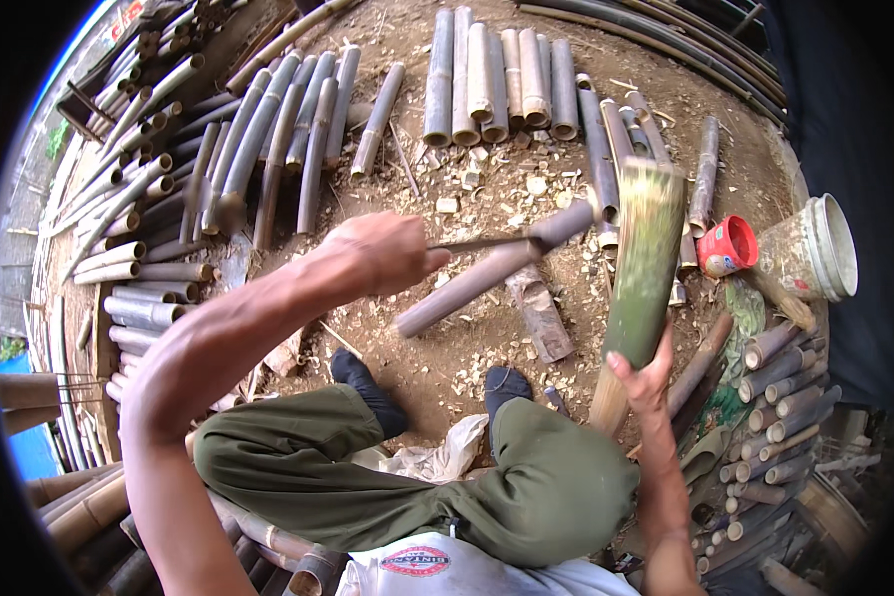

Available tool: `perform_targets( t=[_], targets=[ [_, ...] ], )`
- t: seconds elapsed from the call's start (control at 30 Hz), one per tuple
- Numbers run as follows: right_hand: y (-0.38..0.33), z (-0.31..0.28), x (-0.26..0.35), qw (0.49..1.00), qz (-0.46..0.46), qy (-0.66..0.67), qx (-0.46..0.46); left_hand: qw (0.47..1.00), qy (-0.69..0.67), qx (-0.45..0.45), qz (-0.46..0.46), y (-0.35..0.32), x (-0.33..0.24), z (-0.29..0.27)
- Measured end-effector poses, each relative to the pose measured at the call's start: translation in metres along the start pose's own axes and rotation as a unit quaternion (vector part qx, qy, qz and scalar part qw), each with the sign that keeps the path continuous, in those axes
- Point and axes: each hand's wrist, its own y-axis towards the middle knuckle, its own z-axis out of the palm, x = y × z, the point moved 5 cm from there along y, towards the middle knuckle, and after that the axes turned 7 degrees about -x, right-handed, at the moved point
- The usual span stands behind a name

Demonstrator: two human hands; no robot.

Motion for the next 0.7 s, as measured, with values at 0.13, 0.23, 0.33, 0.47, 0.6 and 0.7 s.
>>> perform_targets(
  t=[0.13,0.23,0.33,0.47,0.6,0.7],
  targets=[
    [0.072,0.004,0.116,0.992,-0.12,0.018,0.041,0.96,-0.19,-0.201,-0.046,-0.053,0.018,0.0],
    [0.112,0.012,0.188,0.978,-0.2,-0.011,0.057,0.937,-0.239,-0.233,-0.099,-0.053,0.024,0.066],
    [0.138,0.028,0.26,0.937,-0.348,-0.009,0.035,0.917,-0.288,-0.225,-0.161,-0.042,0.02,0.121],
    [0.141,0.063,0.277,0.893,-0.446,0.03,-0.061,0.903,-0.289,-0.275,-0.158,-0.042,0.011,0.135],
    [0.115,0.125,0.148,0.901,-0.366,-0.226,0.053,0.897,-0.288,-0.294,-0.161,-0.028,0.015,0.143],
    [0.105,0.141,0.077,0.914,-0.111,-0.337,0.199,0.895,-0.283,-0.284,-0.194,-0.029,0.028,0.152]
  ],
)
